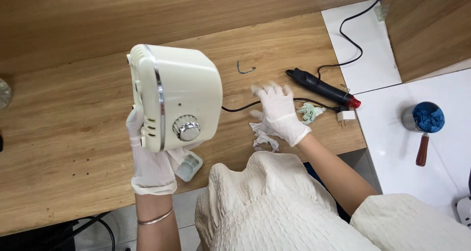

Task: Cleaning a wax melting device using a heat gun and paper towels in a candle-making studio.

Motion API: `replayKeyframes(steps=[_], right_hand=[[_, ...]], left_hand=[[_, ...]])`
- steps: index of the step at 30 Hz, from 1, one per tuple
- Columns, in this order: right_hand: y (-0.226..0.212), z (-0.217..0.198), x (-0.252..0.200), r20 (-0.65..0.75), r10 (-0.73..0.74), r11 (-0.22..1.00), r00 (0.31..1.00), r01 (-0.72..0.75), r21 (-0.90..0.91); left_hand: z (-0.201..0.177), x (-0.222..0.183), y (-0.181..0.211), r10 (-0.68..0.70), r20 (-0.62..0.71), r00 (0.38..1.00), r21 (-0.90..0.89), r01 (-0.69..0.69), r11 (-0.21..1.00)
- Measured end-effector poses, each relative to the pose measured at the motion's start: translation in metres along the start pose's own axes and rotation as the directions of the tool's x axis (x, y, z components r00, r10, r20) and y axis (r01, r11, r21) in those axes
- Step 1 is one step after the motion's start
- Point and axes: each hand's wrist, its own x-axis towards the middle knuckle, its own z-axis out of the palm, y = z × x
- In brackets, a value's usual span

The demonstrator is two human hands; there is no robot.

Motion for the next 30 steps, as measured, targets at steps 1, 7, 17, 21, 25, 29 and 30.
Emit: replayKeyframes(steps=[1, 7, 17, 21, 25, 29, 30], right_hand=[[0.013, 0.014, 0.005, -0.392, -0.039, 0.998, 0.919, 0.058, 0.038], [0.130, 0.040, 0.021, -0.216, 0.146, 0.988, 0.965, -0.130, 0.088], [0.055, -0.169, -0.059, -0.372, 0.096, 0.921, 0.923, 0.060, 0.385], [0.028, -0.184, -0.072, -0.430, 0.038, 0.932, 0.902, 0.123, 0.340], [-0.016, -0.228, -0.077, -0.407, 0.414, 0.748, 0.814, -0.050, 0.662], [-0.011, -0.237, -0.073, -0.377, 0.539, 0.567, 0.753, 0.006, 0.824], [-0.020, -0.240, -0.071, -0.263, 0.510, 0.422, 0.819, 0.028, 0.906]], left_hand=[[-0.004, 0.000, 0.003, 0.013, 0.010, 1.000, -0.007, -0.013, 1.000], [0.026, 0.007, 0.042, 0.090, -0.079, 0.993, 0.215, -0.071, 0.974], [0.002, 0.047, 0.028, 0.155, -0.164, 0.974, 0.472, -0.061, 0.879], [-0.020, 0.061, 0.021, 0.193, -0.173, 0.966, 0.375, -0.117, 0.920], [-0.031, 0.051, 0.013, 0.178, -0.017, 0.984, 0.196, -0.171, 0.966], [-0.056, 0.053, -0.017, 0.104, 0.135, 0.985, 0.020, -0.107, 0.994], [-0.062, 0.055, -0.029, 0.090, 0.184, 0.979, -0.009, -0.090, 0.996]])
